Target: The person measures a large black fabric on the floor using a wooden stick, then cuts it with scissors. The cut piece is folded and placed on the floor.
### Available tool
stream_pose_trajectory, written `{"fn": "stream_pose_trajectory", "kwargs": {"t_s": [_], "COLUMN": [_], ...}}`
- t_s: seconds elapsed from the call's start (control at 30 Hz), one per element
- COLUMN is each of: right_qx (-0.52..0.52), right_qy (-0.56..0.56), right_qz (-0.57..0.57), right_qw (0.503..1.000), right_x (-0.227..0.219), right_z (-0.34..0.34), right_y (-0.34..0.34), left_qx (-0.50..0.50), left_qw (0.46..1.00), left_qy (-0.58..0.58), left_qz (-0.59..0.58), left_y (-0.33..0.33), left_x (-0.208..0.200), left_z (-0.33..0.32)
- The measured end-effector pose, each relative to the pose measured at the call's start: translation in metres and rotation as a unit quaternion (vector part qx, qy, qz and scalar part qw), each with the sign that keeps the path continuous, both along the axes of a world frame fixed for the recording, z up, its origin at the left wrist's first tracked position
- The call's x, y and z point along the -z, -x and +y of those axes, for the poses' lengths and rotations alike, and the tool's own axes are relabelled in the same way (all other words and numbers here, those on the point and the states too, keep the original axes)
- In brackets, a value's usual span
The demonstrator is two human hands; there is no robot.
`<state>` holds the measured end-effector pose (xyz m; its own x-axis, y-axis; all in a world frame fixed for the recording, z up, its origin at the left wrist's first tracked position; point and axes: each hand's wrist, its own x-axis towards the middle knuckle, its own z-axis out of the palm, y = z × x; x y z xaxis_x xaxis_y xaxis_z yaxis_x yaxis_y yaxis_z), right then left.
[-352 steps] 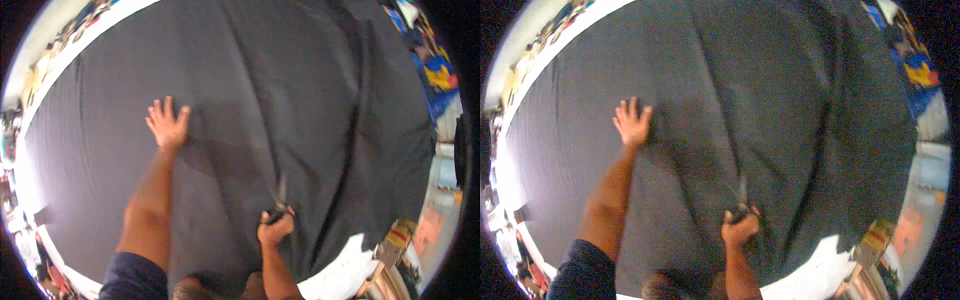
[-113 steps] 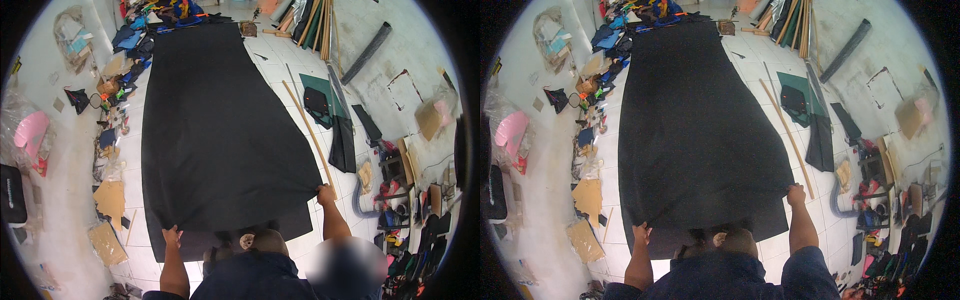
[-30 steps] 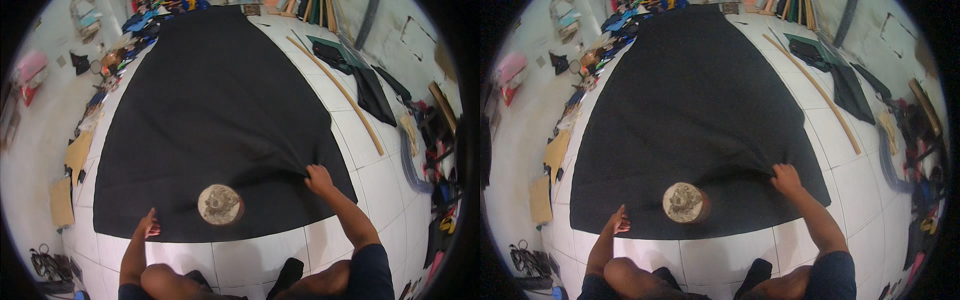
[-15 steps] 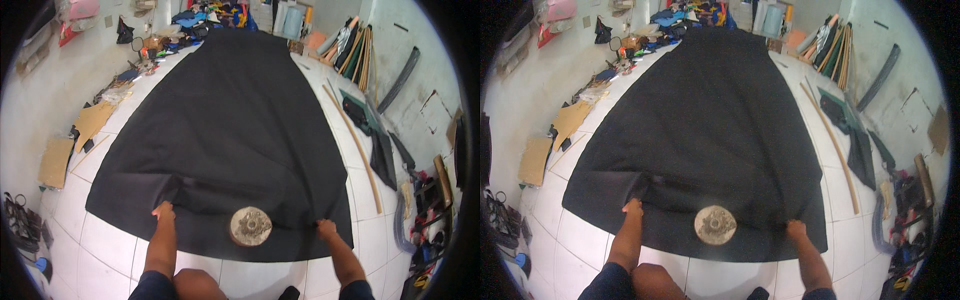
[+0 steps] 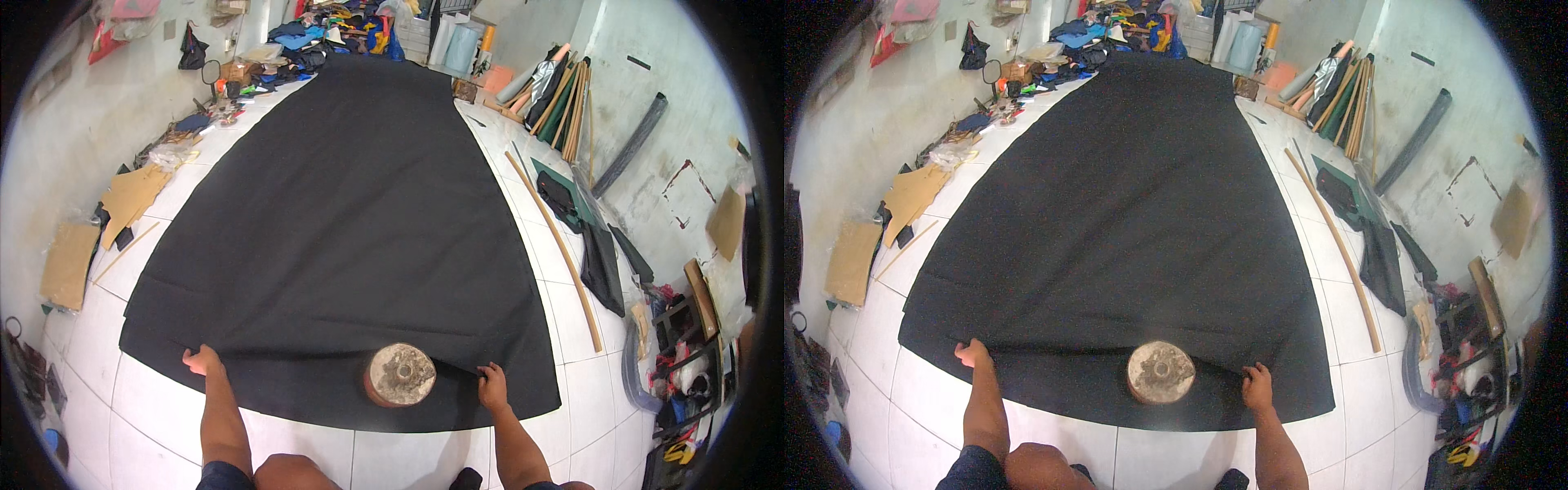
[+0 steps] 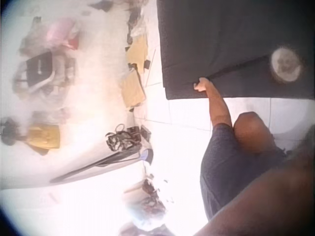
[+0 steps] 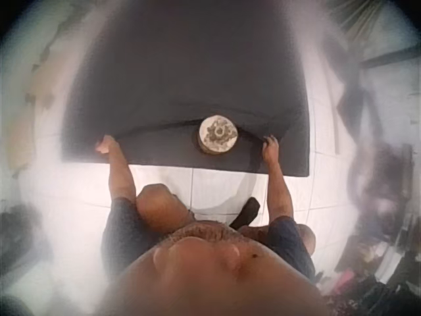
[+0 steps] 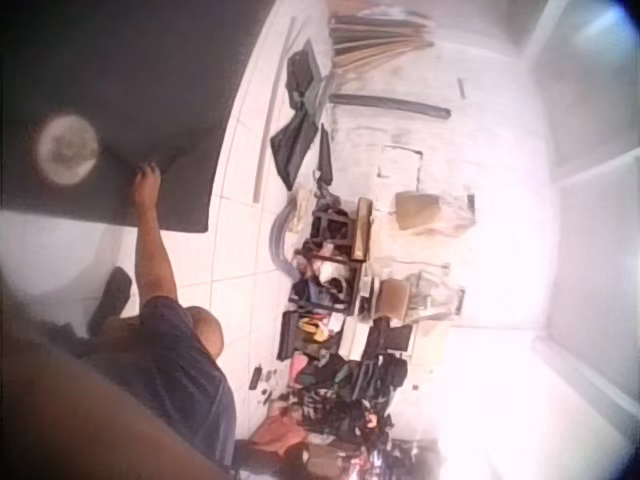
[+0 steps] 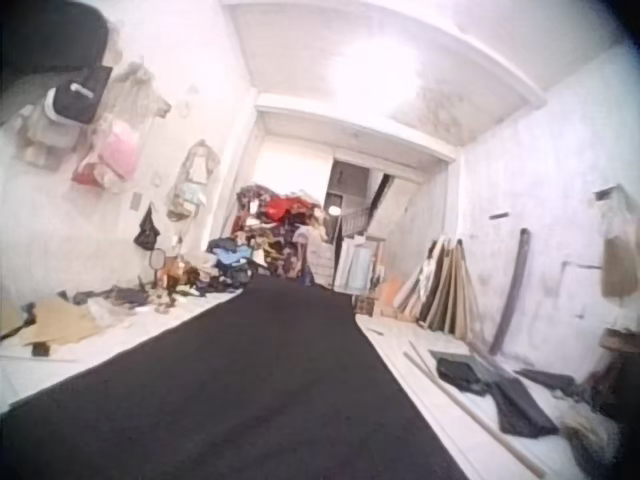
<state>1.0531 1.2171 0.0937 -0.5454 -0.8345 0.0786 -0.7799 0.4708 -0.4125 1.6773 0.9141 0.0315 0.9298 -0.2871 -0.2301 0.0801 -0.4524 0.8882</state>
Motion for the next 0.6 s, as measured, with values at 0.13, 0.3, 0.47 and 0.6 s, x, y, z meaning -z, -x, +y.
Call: {"fn": "stream_pose_trajectory", "kwargs": {"t_s": [0.13,0.3,0.47,0.6], "right_qx": [0.090,0.072,0.143,-0.002], "right_qy": [-0.070,-0.106,-0.226,0.045], "right_qz": [0.077,0.059,0.020,0.020], "right_qw": [0.991,0.990,0.963,0.999], "right_x": [-0.004,-0.013,-0.038,-0.091], "right_z": [-0.001,0.029,0.001,-0.050], "right_y": [-0.013,0.030,0.009,-0.053], "left_qx": [0.082,0.098,0.114,0.229], "left_qw": [0.996,0.995,0.977,0.916], "left_qy": [0.032,-0.001,0.077,0.129], "left_qz": [-0.027,0.028,0.160,0.304], "left_y": [-0.008,0.031,0.029,0.037], "left_x": [0.025,0.033,0.029,0.031], "left_z": [-0.001,0.024,0.035,0.038]}}
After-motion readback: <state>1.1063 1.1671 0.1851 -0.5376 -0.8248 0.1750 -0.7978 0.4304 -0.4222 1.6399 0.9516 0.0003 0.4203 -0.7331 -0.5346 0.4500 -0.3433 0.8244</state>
